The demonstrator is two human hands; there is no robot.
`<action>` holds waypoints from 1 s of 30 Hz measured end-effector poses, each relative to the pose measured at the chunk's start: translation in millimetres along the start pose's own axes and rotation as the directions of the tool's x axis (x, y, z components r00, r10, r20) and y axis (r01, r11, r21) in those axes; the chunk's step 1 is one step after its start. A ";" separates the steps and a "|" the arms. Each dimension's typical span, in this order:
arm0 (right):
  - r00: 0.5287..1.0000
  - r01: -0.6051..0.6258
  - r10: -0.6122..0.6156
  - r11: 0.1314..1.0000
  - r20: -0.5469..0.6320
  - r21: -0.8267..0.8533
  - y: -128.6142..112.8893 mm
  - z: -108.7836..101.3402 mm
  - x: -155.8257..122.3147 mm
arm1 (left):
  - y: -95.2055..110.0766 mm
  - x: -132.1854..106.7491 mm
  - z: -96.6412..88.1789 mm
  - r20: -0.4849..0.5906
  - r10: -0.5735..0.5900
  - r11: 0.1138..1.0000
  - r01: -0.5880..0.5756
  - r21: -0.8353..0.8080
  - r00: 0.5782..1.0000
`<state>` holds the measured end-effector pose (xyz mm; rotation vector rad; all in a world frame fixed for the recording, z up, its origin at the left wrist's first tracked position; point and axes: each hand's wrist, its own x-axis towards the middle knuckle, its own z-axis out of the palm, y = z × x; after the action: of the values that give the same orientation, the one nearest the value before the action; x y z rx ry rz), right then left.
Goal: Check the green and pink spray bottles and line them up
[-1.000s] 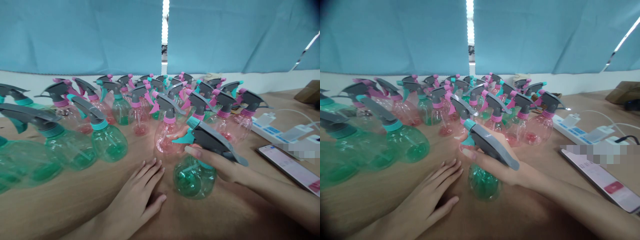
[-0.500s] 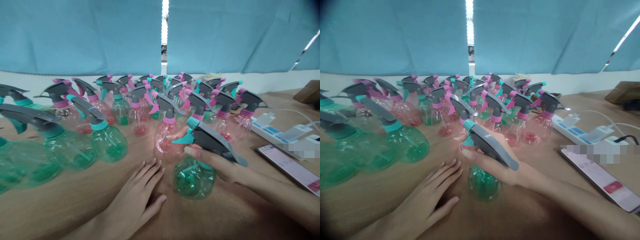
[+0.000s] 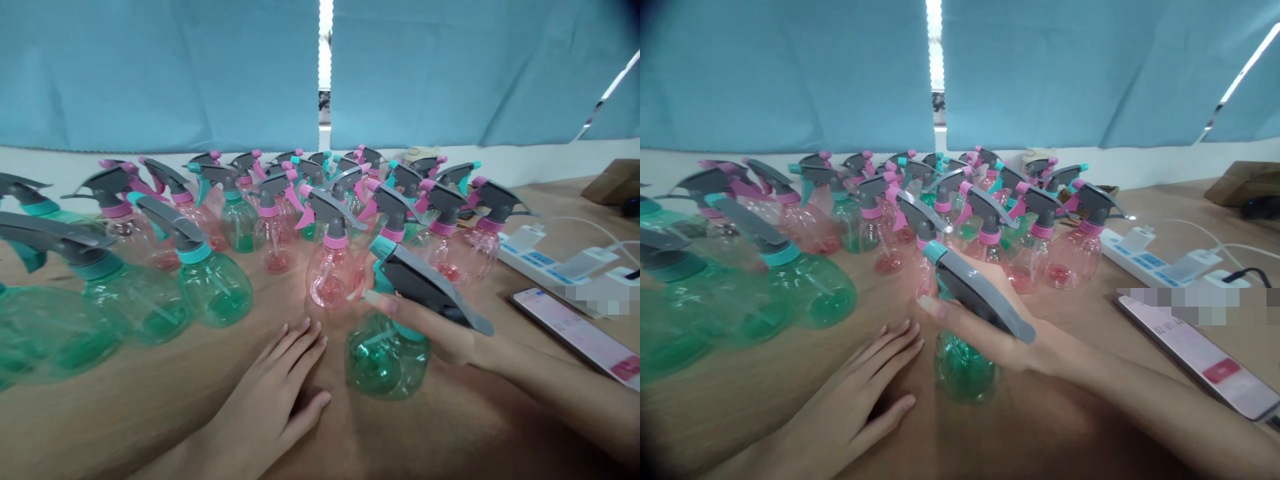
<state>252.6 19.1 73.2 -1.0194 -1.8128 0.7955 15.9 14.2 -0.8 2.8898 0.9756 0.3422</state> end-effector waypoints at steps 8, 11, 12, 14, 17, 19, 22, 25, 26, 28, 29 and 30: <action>1.000 -0.008 0.008 1.000 0.010 0.011 2.8 0.0 -1.2 | -0.3 -1.1 2.0 -0.016 -0.001 1.000 0.001 -0.010 1.000; 1.000 -0.015 0.015 1.000 0.006 0.019 5.2 0.9 0.3 | 0.1 -1.1 1.2 -0.027 -0.011 1.000 0.011 -0.014 1.000; 1.000 -0.009 0.009 0.999 0.013 0.035 4.5 0.8 1.2 | 0.1 -1.0 0.9 -0.025 -0.011 1.000 0.010 -0.009 1.000; 0.999 -0.002 -0.001 0.997 0.040 0.071 0.9 0.0 2.9 | 0.0 -0.5 0.2 -0.016 0.003 1.000 -0.002 0.010 1.000; 0.998 0.028 -0.036 0.991 0.055 0.131 -4.8 -1.3 4.5 | -0.5 0.1 -0.1 -0.003 0.018 0.999 -0.018 0.046 1.000; 0.997 0.052 -0.060 0.987 0.053 0.153 -6.4 -1.4 4.8 | -0.8 0.0 0.2 -0.004 0.019 0.998 -0.019 0.061 1.000; 0.998 0.046 -0.051 0.991 0.038 0.124 -5.0 -0.9 4.6 | -1.0 -0.7 0.9 -0.008 0.025 0.997 -0.024 0.072 1.000; 0.999 0.014 -0.015 0.999 0.040 0.033 -1.4 -1.4 3.6 | -0.6 -1.3 1.4 -0.015 0.025 0.998 -0.024 0.066 1.000; 0.999 0.008 -0.008 1.000 0.047 0.013 -0.1 -1.8 3.2 | -0.4 -1.4 1.4 -0.018 0.023 0.998 -0.022 0.059 1.000; 0.998 0.005 -0.005 1.000 0.061 0.004 1.7 -2.6 2.3 | -0.2 -1.4 1.2 -0.023 0.017 0.999 -0.016 0.042 1.000; 0.998 0.002 -0.002 1.000 0.065 0.008 2.1 -3.0 1.9 | -0.1 -1.3 1.0 -0.023 0.014 0.999 -0.013 0.034 1.000; 0.997 -0.001 0.000 1.000 0.073 0.014 2.1 -3.1 1.6 | -0.1 -1.1 0.7 -0.024 0.010 1.000 -0.010 0.026 1.000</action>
<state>255.7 21.8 73.4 -0.9932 -1.8662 0.8548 15.2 13.6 -1.8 2.9219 0.9767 0.3683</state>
